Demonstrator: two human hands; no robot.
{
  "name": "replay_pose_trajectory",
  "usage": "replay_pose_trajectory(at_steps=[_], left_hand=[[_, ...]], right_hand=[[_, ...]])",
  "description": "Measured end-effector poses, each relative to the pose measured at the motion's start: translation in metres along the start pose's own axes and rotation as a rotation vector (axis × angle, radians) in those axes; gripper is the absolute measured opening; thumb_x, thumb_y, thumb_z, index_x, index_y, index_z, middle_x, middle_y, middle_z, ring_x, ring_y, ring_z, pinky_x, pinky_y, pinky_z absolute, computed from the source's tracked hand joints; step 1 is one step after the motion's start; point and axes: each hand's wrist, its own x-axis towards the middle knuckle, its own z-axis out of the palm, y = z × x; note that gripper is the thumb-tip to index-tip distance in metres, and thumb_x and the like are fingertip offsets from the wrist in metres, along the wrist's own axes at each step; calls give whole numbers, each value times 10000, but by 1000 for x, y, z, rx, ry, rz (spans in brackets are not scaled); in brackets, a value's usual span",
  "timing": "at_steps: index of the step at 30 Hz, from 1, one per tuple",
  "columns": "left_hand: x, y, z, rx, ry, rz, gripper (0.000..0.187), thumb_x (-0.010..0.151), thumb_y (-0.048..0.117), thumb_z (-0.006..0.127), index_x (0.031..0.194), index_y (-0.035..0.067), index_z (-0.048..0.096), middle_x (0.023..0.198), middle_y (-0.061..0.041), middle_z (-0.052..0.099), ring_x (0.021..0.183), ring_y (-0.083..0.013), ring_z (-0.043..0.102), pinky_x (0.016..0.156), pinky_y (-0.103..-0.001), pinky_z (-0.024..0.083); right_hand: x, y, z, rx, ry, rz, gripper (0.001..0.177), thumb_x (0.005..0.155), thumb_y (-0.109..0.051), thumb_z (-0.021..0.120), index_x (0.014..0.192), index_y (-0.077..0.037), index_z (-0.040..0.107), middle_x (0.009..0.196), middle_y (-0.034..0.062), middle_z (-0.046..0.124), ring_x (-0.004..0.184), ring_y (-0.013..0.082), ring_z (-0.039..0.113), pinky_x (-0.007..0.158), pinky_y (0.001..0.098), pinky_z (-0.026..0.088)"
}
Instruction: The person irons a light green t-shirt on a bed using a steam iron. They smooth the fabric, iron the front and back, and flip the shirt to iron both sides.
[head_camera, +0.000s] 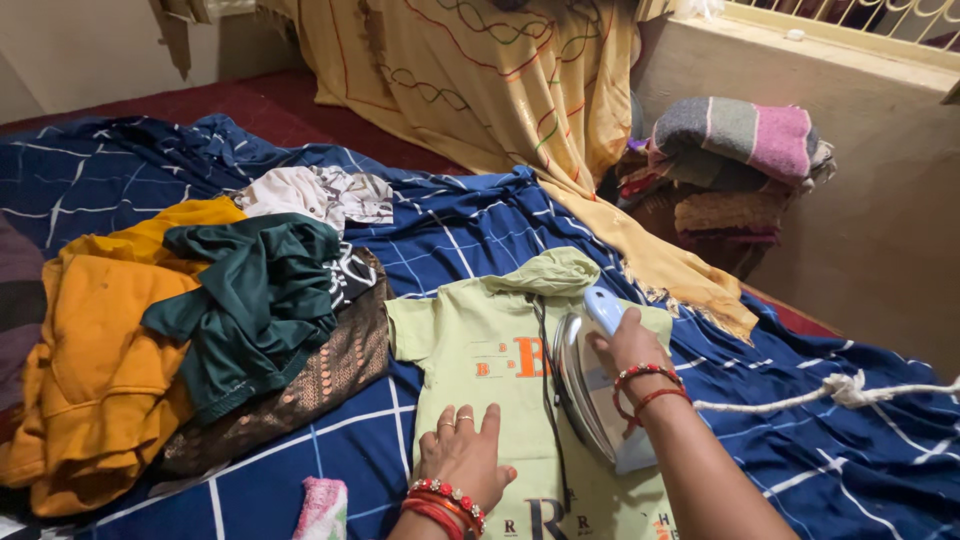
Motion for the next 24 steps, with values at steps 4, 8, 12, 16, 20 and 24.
replay_pose_trajectory(at_steps=[4, 8, 12, 16, 20, 24], left_hand=[[-3, -3, 1, 13, 25, 7, 864, 883, 460, 753, 1554, 166, 294, 1562, -199, 349, 1512, -394, 239, 1152, -549, 309], [-8, -4, 2, 31, 36, 23, 848, 889, 468, 746, 1548, 162, 309, 1551, -195, 375, 1513, -395, 252, 1154, -560, 313], [-19, -3, 2, 62, -1, 2, 847, 905, 458, 749, 1551, 174, 281, 1575, -194, 339, 1522, -400, 222, 1163, -560, 300], [-36, -1, 4, 82, -5, 12, 827, 907, 457, 747, 1543, 178, 299, 1581, -184, 346, 1529, -388, 235, 1166, -554, 309], [-54, 2, 5, 92, 1, 15, 848, 902, 468, 753, 1553, 191, 286, 1583, -177, 341, 1529, -378, 237, 1165, -551, 313], [-69, 3, 2, 104, 9, 8, 869, 897, 477, 756, 1567, 199, 277, 1574, -167, 357, 1524, -376, 252, 1158, -548, 331]], right_hand=[[-20, 19, 4, -10, -24, -76, 623, 886, -475, 715, 1225, -14, 469, 1078, 321, 709, 1025, 478, 708, 903, 530, 565], [-64, 30, -2, -34, -42, -110, 597, 870, -480, 720, 1192, -45, 469, 1045, 308, 710, 989, 482, 710, 871, 527, 583], [-115, 41, -15, -48, -87, -166, 540, 881, -472, 712, 1141, -65, 471, 1009, 295, 720, 995, 479, 691, 874, 537, 563], [-160, 49, -28, -69, -142, -232, 524, 881, -474, 708, 1135, -96, 450, 988, 272, 721, 986, 474, 689, 852, 540, 555], [-194, 59, -40, -51, -184, -353, 529, 837, -488, 751, 1109, -127, 477, 970, 228, 730, 974, 440, 697, 822, 511, 557], [-215, 66, -45, -95, -271, -409, 520, 841, -503, 752, 1124, -158, 485, 958, 184, 723, 957, 418, 690, 799, 503, 547]])
